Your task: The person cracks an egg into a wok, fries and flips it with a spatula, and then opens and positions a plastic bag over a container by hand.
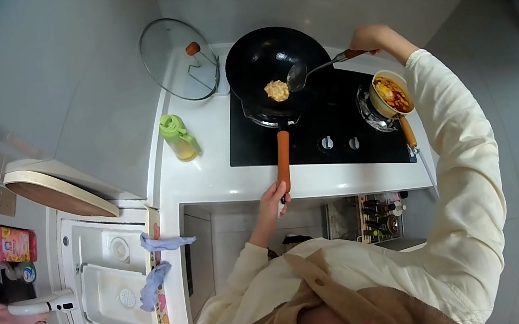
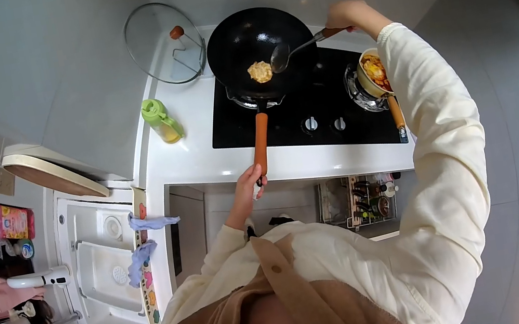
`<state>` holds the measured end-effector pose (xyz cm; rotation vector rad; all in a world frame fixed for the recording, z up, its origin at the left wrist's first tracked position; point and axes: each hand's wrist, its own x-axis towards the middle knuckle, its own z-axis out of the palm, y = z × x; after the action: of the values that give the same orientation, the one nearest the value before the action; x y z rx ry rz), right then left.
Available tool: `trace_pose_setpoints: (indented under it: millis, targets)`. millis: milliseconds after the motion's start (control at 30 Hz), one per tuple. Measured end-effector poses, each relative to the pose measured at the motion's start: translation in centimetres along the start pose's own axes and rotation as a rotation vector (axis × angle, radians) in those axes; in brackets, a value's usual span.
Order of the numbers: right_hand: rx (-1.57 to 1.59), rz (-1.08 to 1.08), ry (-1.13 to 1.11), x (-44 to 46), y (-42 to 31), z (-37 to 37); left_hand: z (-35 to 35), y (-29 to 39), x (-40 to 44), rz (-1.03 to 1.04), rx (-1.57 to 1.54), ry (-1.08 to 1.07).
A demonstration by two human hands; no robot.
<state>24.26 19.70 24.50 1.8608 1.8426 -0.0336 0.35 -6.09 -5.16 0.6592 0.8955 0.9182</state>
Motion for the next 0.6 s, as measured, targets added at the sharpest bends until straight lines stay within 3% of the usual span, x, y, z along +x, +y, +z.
trace_pose_setpoints:
  millis: [200, 433, 600]
  targets:
    - [-0.057, 0.015, 0.022, -1.8, 0.6, -5.0, 0.1, -0.1, 0.1, 0.023, -0.035, -0.014]
    - [-0.258, -0.031, -0.066, -2.9, -5.7, -6.0, 0.2, 0.5, -0.3, 0.013, -0.026, -0.018]
    - [-0.152, 0.049, -0.135, -1.5, -5.1, -7.5, -0.1, 0.5, -0.3, 0.036, -0.054, -0.025]
